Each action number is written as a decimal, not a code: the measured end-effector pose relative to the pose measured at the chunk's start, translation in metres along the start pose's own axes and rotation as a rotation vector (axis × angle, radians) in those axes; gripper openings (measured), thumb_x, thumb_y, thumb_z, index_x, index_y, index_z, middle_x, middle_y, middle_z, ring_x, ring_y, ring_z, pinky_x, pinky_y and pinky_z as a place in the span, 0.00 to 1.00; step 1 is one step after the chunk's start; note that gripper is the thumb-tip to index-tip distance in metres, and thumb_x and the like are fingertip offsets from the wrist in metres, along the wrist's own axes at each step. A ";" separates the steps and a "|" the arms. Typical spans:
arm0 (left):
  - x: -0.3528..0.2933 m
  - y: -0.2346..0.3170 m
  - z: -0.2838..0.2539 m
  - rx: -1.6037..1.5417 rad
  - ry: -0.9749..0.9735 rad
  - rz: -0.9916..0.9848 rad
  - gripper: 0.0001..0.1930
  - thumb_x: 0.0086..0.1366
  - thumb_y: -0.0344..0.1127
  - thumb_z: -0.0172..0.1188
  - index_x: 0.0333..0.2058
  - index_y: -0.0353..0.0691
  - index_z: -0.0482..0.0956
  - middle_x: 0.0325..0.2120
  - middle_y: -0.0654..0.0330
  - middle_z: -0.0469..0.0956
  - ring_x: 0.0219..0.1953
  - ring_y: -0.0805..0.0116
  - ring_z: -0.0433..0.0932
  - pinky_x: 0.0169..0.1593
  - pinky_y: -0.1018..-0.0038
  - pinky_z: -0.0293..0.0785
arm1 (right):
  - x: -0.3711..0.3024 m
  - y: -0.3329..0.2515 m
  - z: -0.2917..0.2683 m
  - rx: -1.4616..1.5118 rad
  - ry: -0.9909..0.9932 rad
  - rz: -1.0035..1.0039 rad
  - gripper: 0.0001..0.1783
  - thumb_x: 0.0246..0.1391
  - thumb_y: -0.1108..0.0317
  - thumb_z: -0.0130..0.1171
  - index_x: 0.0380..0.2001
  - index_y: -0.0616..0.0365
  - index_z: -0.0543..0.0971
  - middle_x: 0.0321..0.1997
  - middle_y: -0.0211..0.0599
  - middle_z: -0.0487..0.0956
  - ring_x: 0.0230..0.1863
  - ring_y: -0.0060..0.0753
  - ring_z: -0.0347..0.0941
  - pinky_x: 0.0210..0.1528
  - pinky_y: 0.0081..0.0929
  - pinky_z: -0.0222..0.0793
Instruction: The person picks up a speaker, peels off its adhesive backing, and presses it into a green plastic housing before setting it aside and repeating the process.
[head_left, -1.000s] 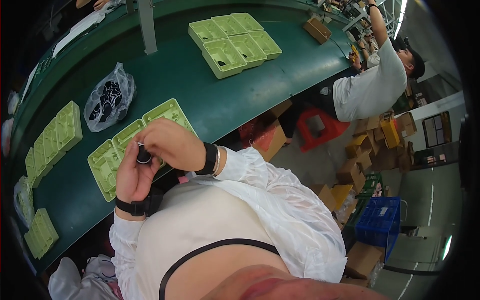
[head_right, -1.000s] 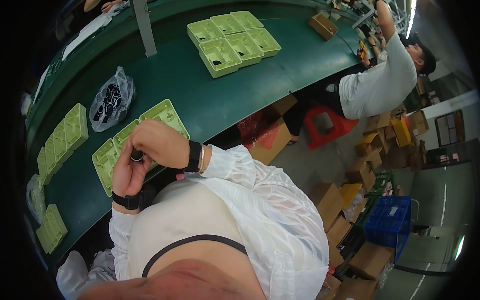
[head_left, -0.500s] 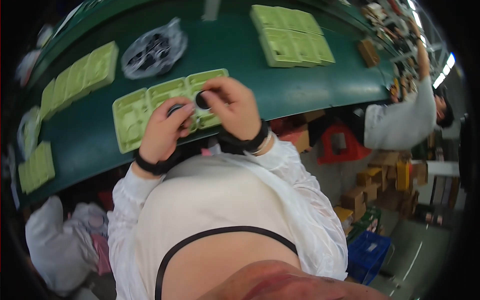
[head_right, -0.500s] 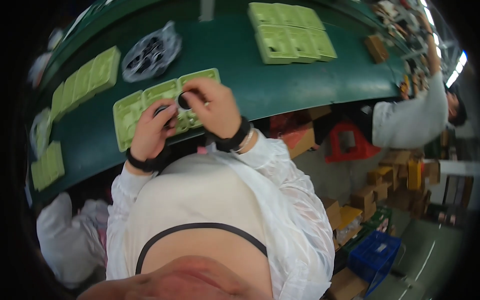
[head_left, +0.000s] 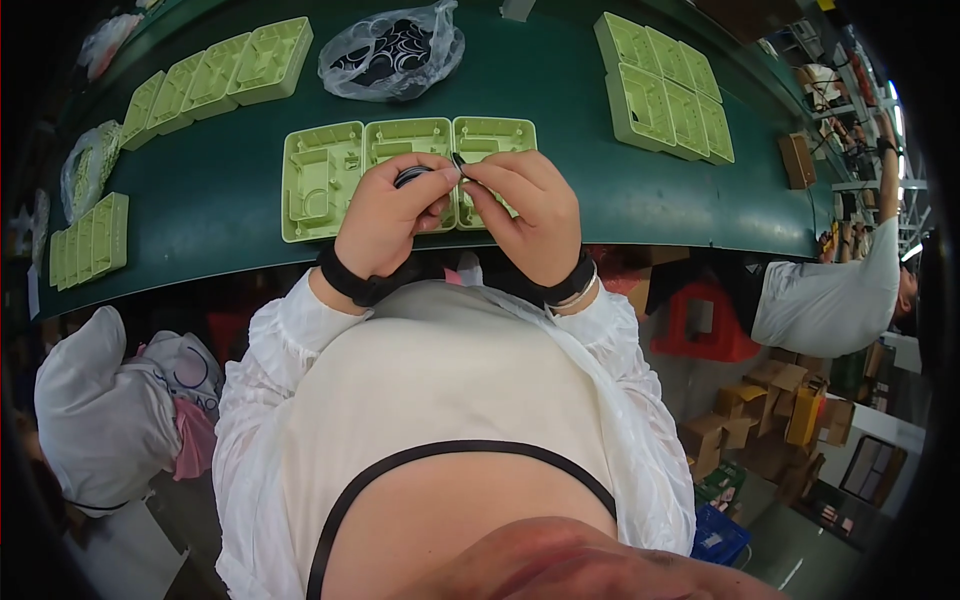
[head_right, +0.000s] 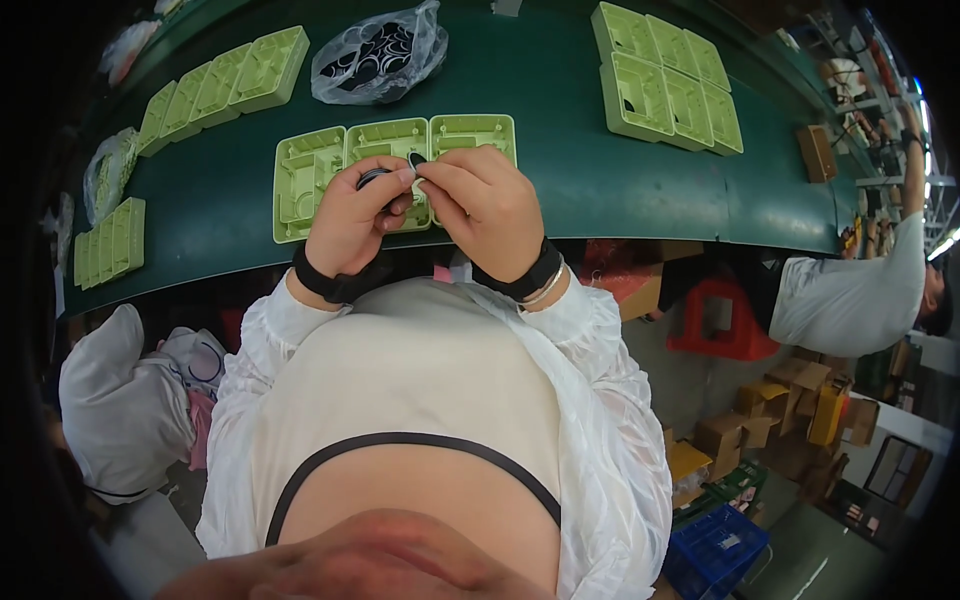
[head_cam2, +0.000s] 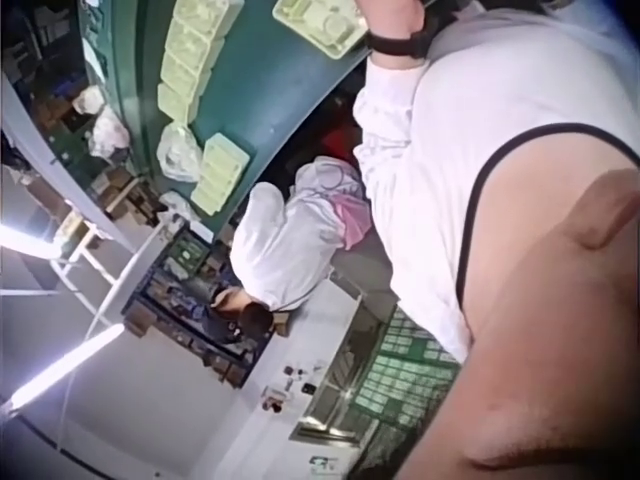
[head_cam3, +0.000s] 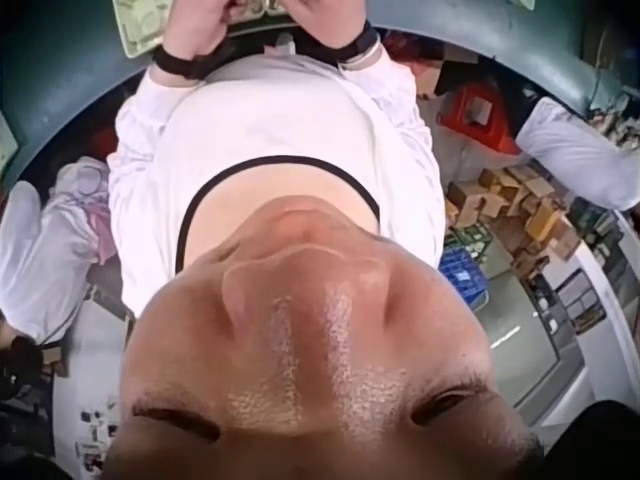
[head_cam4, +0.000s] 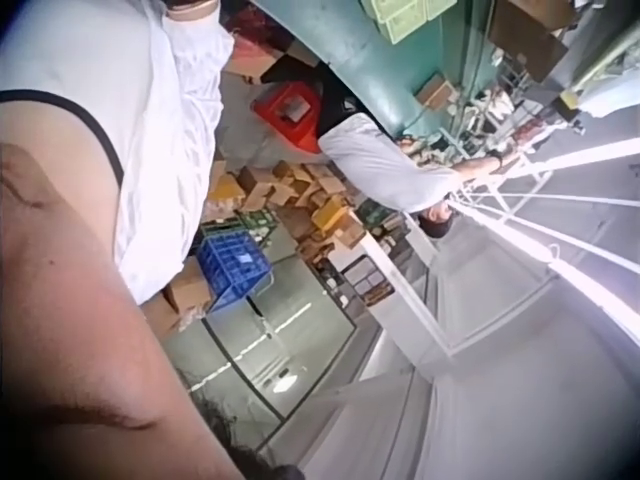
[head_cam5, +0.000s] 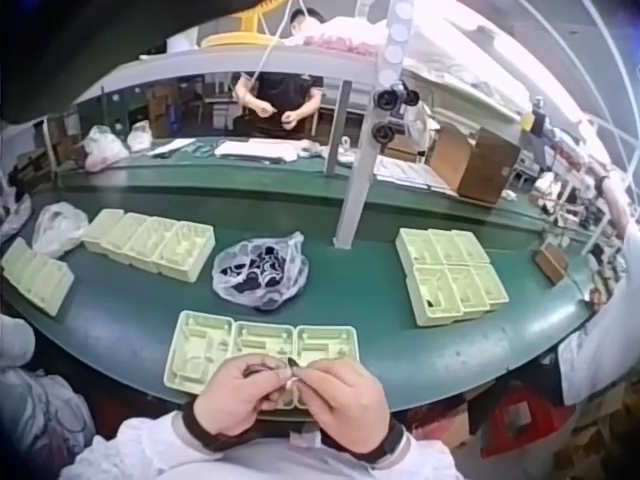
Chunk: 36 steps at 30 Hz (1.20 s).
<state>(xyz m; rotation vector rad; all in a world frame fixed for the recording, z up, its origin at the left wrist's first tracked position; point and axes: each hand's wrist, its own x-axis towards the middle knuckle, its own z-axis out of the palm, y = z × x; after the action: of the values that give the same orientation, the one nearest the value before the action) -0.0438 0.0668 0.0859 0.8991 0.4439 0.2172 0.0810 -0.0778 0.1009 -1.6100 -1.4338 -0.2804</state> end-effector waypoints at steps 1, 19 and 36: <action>0.001 0.000 0.000 0.016 0.009 0.015 0.08 0.68 0.31 0.65 0.41 0.34 0.80 0.26 0.68 0.73 0.25 0.81 0.68 0.27 0.83 0.62 | 0.000 0.001 0.001 0.002 -0.002 0.000 0.14 0.48 0.80 0.69 0.41 0.60 0.85 0.37 0.38 0.83 0.35 0.41 0.78 0.35 0.32 0.73; -0.002 0.001 0.011 0.618 0.137 0.432 0.04 0.58 0.28 0.65 0.30 0.33 0.83 0.24 0.67 0.79 0.26 0.79 0.74 0.31 0.78 0.72 | -0.006 -0.009 0.002 0.188 -0.010 0.257 0.10 0.52 0.81 0.66 0.39 0.63 0.85 0.36 0.42 0.85 0.35 0.38 0.82 0.38 0.29 0.76; 0.000 0.000 0.008 0.441 -0.233 0.002 0.03 0.59 0.27 0.64 0.32 0.36 0.82 0.24 0.67 0.76 0.24 0.79 0.70 0.29 0.81 0.65 | -0.164 0.043 -0.151 0.572 -0.016 0.919 0.04 0.56 0.79 0.59 0.35 0.65 0.80 0.29 0.28 0.80 0.25 0.18 0.74 0.30 0.20 0.70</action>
<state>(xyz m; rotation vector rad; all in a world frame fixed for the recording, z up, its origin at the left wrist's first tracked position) -0.0396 0.0608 0.0899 1.3403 0.2762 0.0128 0.1297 -0.2932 0.0480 -1.5881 -0.5701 0.6188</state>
